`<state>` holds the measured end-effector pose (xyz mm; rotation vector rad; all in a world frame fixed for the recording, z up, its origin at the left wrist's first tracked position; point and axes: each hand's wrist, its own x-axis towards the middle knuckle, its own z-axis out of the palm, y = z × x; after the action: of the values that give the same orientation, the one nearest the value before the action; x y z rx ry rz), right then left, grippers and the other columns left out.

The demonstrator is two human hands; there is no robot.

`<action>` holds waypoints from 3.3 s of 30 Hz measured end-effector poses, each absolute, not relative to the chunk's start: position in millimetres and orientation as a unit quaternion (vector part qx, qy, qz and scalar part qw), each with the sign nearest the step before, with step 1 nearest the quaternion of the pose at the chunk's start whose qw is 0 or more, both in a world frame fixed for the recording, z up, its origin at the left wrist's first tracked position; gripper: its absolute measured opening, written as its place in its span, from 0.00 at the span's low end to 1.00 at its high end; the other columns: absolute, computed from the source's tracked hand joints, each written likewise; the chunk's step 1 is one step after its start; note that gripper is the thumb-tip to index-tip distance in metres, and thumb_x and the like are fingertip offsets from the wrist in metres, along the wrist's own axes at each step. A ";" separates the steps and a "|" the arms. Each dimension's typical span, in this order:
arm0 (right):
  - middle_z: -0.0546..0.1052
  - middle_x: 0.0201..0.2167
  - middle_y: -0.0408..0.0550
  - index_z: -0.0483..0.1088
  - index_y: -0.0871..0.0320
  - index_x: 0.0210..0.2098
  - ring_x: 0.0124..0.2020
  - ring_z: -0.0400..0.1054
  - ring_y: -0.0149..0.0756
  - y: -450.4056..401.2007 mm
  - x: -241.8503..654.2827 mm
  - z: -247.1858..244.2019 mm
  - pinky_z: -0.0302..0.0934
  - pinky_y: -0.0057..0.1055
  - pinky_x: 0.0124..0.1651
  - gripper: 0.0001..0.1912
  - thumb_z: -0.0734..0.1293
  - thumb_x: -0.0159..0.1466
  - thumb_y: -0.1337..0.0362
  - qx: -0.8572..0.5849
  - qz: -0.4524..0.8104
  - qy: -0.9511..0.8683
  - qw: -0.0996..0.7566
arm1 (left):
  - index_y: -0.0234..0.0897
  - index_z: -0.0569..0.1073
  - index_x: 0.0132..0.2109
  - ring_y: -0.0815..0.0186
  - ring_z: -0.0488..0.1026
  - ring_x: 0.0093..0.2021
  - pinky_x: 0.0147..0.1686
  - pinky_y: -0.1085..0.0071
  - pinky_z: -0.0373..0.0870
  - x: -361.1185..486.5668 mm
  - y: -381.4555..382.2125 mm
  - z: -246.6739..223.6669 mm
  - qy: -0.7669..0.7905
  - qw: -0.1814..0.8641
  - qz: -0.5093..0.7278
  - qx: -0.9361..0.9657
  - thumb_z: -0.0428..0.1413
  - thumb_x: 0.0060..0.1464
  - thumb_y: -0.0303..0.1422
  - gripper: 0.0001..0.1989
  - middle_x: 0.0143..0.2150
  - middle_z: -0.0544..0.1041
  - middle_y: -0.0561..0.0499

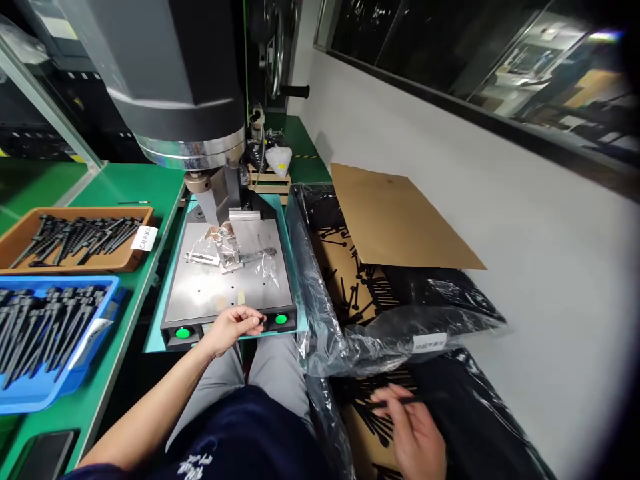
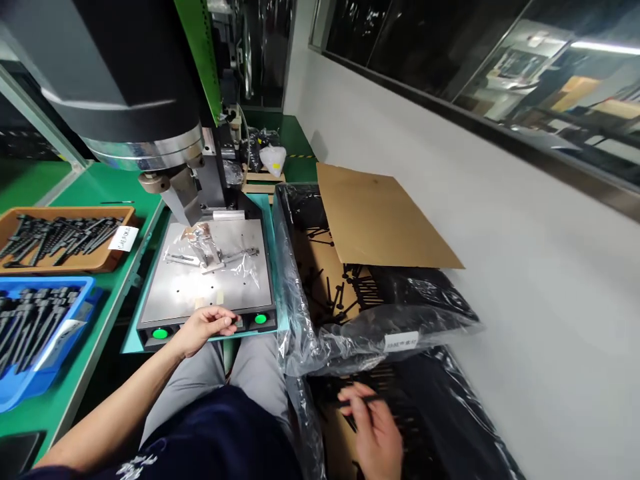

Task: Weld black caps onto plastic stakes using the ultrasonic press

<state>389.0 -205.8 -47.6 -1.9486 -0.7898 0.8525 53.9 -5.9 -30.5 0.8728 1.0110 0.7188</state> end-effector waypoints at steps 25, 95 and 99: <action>0.72 0.31 0.47 0.74 0.55 0.49 0.32 0.68 0.35 -76.8 128.9 -26.6 0.63 0.31 0.34 0.16 0.61 0.69 0.56 -0.446 0.438 -0.693 0.360 | 0.34 0.80 0.33 0.59 0.78 0.44 0.50 0.62 0.72 -58.7 -48.3 -1.8 0.321 0.692 0.598 0.248 0.70 0.39 0.27 0.10 0.44 0.81 0.42; 0.75 0.48 0.52 0.74 0.58 0.44 0.54 0.66 0.44 168.8 94.7 -11.8 0.60 0.40 0.57 0.21 0.69 0.57 0.51 -0.422 0.401 -0.480 0.657 | 0.37 0.72 0.47 0.76 0.72 0.26 0.26 0.83 0.70 -20.9 91.7 41.5 0.277 0.618 0.726 0.115 0.61 0.51 0.22 0.16 0.28 0.72 0.56; 0.79 0.42 0.49 0.74 0.57 0.42 0.48 0.69 0.43 171.0 107.9 -6.2 0.62 0.39 0.54 0.20 0.67 0.59 0.50 -0.411 0.440 -0.511 0.614 | 0.37 0.72 0.47 0.76 0.72 0.26 0.26 0.83 0.70 -23.9 94.8 39.6 0.281 0.621 0.723 0.110 0.61 0.51 0.21 0.16 0.28 0.72 0.56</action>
<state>107.9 171.0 -6.2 -0.9478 -1.1771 1.0145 -23.9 94.8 39.6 0.2538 0.6466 1.6615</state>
